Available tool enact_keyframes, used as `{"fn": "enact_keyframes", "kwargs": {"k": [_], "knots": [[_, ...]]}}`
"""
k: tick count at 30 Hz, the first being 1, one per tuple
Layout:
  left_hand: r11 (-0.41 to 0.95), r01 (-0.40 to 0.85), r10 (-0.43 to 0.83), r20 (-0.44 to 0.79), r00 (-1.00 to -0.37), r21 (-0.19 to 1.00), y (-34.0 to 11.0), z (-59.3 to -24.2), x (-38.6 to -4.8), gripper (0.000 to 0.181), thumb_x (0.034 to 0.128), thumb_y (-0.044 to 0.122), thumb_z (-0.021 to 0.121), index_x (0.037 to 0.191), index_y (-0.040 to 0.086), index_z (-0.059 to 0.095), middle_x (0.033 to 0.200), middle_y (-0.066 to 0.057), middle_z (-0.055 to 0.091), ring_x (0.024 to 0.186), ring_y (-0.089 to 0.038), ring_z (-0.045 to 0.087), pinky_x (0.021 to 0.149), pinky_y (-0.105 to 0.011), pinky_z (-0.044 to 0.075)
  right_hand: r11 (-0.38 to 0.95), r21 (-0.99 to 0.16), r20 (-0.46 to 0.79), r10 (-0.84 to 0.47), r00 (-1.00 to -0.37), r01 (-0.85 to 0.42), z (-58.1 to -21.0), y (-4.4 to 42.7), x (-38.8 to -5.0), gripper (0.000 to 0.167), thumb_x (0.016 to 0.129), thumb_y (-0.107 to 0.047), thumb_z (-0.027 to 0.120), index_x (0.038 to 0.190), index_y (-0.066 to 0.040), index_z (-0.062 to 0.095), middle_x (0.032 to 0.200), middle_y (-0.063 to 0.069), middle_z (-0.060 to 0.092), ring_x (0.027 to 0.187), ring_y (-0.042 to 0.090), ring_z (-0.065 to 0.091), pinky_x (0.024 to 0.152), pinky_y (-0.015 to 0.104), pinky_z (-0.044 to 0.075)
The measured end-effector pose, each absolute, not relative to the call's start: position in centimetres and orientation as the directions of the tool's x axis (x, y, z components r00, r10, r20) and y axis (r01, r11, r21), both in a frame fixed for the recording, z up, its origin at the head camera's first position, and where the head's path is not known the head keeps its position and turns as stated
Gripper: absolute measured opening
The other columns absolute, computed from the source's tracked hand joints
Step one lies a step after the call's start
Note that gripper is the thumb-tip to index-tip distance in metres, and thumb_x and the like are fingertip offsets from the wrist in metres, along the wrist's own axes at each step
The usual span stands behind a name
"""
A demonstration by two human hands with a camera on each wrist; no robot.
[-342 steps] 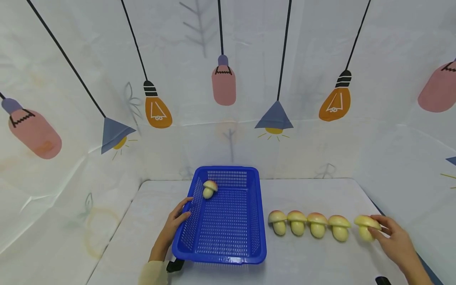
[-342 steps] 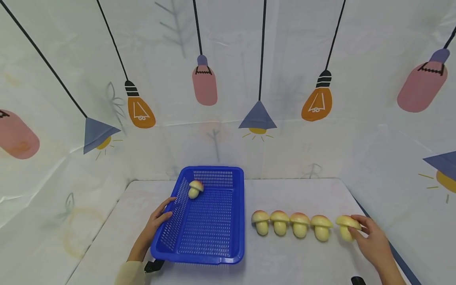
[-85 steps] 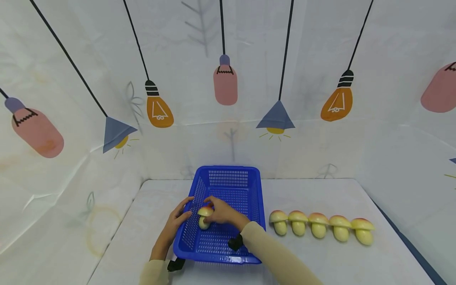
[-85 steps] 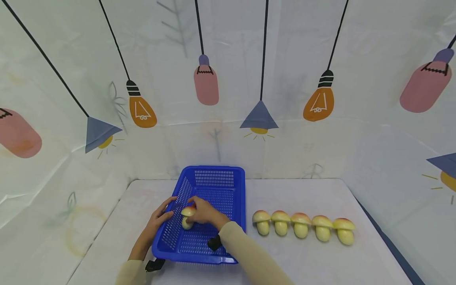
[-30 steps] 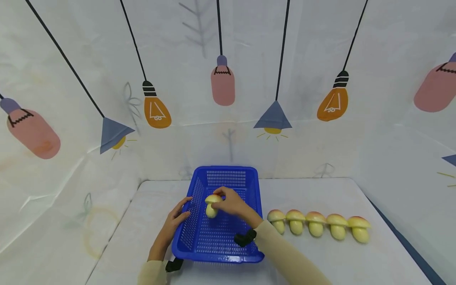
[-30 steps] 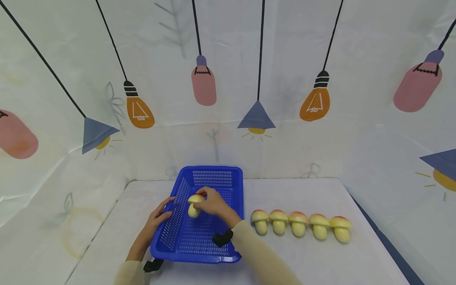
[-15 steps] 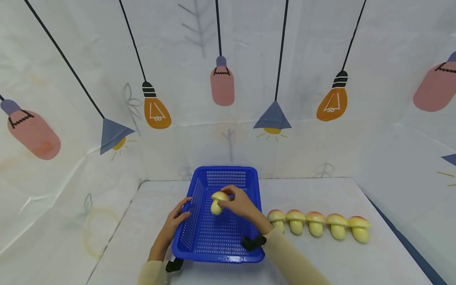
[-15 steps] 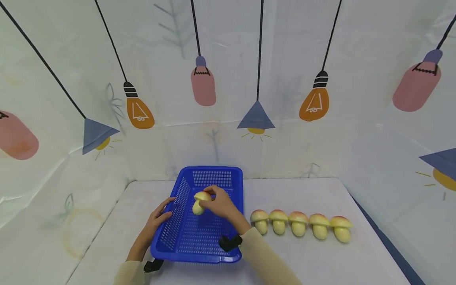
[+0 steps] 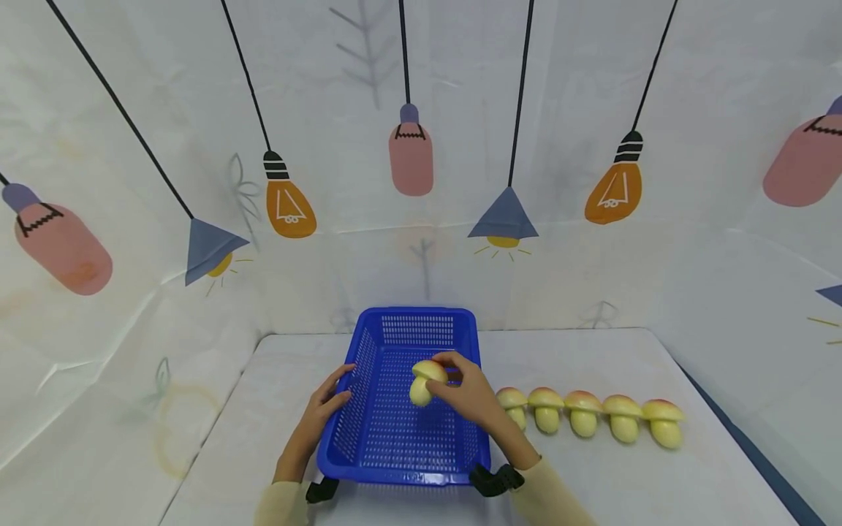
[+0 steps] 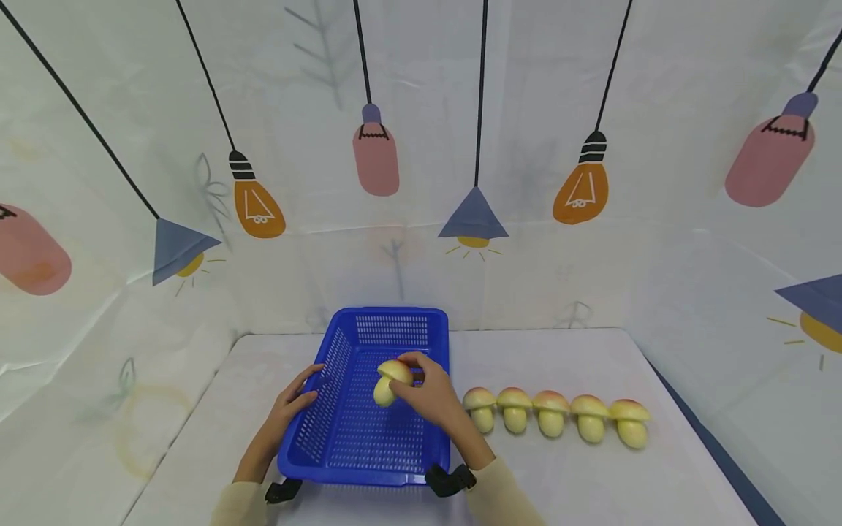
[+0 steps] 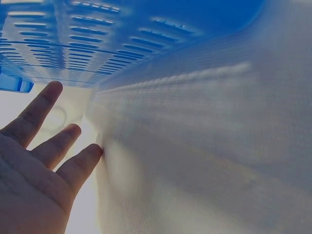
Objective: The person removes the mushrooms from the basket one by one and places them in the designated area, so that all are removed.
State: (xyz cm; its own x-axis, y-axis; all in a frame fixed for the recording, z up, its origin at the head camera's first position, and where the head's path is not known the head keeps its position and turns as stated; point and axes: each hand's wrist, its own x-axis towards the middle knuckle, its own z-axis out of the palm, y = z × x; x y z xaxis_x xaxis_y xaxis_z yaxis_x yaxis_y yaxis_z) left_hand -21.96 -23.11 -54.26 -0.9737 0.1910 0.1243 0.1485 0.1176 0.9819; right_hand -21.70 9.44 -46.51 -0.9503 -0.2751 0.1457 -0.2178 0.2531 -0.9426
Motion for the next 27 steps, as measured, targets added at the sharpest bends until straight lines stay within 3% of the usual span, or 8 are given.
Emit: {"fn": "enact_keyframes", "kwargs": {"k": [14, 20, 23, 27], "knots": [[0.127, 0.156, 0.196, 0.130, -0.972, 0.980, -23.2, -54.3, -22.0, 0.053, 0.1065, 0.016, 0.050, 0.158, 0.013, 0.037, 0.153, -0.032, 0.044, 0.113, -0.040, 0.062, 0.082, -0.037, 0.058, 0.219, -0.939, 0.233, -0.158, -0.959, -0.264, -45.9, 13.6, -19.9, 0.046, 0.093, -0.013, 0.074, 0.136, -0.003, 0.062, 0.136, 0.017, 0.063, 0.118, 0.034, 0.065, 0.094, 0.026, 0.055], [0.131, 0.148, 0.186, 0.122, -0.975, 0.980, -23.1, -54.2, -22.0, 0.054, 0.1062, 0.016, 0.050, 0.158, 0.013, 0.037, 0.152, -0.032, 0.044, 0.113, -0.039, 0.063, 0.082, -0.037, 0.058, 0.230, -0.941, 0.225, -0.125, -0.966, -0.249, -45.7, 15.8, -19.4, 0.045, 0.096, -0.013, 0.072, 0.138, -0.005, 0.060, 0.138, 0.016, 0.062, 0.122, 0.036, 0.063, 0.091, 0.023, 0.054], [0.134, 0.144, 0.185, 0.118, -0.976, 0.980, -23.0, -54.3, -22.0, 0.054, 0.1062, 0.017, 0.051, 0.158, 0.014, 0.038, 0.152, -0.032, 0.044, 0.113, -0.041, 0.063, 0.082, -0.037, 0.059, 0.248, -0.937, 0.227, -0.102, -0.969, -0.245, -46.0, 17.1, -19.4, 0.044, 0.097, -0.015, 0.072, 0.139, -0.008, 0.060, 0.139, 0.014, 0.063, 0.122, 0.034, 0.062, 0.091, 0.022, 0.054], [0.136, 0.146, 0.192, 0.119, -0.974, 0.980, -23.1, -54.2, -22.0, 0.053, 0.1066, 0.018, 0.050, 0.158, 0.014, 0.037, 0.151, -0.032, 0.045, 0.114, -0.041, 0.063, 0.082, -0.037, 0.058, 0.269, -0.927, 0.251, -0.074, -0.965, -0.262, -46.4, 19.1, -19.1, 0.042, 0.097, -0.013, 0.072, 0.137, -0.005, 0.060, 0.137, 0.015, 0.063, 0.116, 0.018, 0.064, 0.088, 0.023, 0.054]]}}
